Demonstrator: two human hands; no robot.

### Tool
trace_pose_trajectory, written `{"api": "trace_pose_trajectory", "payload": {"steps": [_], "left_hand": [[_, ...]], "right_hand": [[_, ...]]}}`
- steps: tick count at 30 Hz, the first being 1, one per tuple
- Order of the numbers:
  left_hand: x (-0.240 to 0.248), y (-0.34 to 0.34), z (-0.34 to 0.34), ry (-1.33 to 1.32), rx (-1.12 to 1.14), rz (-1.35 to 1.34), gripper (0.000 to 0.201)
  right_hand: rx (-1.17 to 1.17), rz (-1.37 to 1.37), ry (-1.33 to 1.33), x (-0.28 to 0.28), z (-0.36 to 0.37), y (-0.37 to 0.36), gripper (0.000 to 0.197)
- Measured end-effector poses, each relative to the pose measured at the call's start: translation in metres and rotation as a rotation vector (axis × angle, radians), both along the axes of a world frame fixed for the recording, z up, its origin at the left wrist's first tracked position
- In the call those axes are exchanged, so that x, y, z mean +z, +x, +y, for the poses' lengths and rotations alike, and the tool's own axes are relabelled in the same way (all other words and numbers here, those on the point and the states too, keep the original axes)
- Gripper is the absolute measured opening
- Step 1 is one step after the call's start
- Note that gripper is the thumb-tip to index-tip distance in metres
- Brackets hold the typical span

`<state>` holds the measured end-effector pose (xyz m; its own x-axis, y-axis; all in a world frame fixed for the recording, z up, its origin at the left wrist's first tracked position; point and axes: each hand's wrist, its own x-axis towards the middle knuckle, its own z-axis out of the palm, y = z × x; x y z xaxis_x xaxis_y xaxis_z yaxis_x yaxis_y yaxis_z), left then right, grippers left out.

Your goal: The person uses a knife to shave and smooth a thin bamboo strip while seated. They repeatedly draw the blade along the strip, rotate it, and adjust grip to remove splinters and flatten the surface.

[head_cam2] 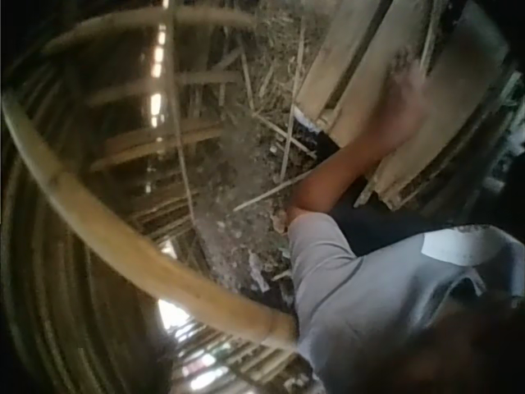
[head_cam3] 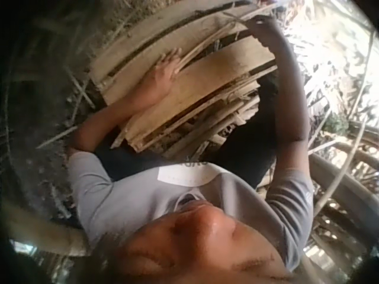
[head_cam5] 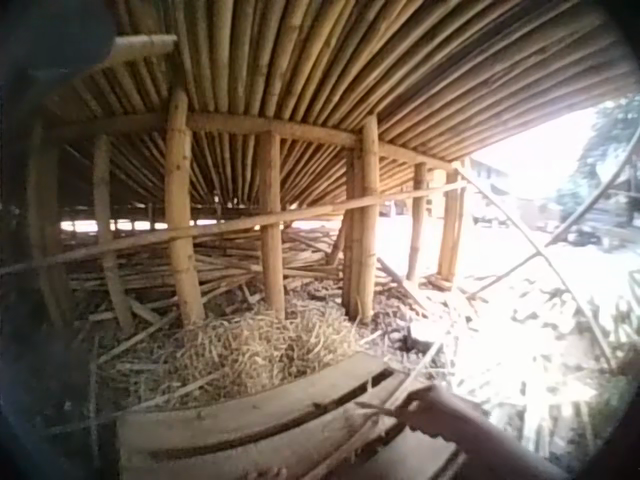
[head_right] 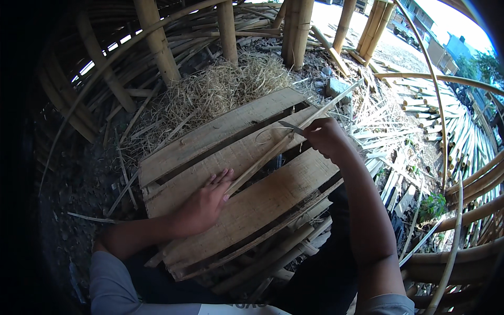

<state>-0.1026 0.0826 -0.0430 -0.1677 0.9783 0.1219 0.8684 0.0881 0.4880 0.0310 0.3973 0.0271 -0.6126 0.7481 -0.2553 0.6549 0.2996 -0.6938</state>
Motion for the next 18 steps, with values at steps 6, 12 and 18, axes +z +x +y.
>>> {"api": "trace_pose_trajectory", "payload": {"steps": [6, 12, 18], "left_hand": [[-0.001, 0.000, 0.000, -0.020, 0.011, 0.001, 0.052], [0.001, -0.001, -0.001, -0.004, 0.015, -0.003, 0.051], [0.002, 0.001, 0.002, -0.009, 0.012, -0.016, 0.050]], "right_hand": [[0.145, 0.063, 0.179, -0.014, 0.005, -0.003, 0.016], [-0.015, 0.104, -0.494, -0.023, 0.040, -0.003, 0.017], [0.016, 0.096, -0.469, -0.021, 0.022, -0.008, 0.023]]}}
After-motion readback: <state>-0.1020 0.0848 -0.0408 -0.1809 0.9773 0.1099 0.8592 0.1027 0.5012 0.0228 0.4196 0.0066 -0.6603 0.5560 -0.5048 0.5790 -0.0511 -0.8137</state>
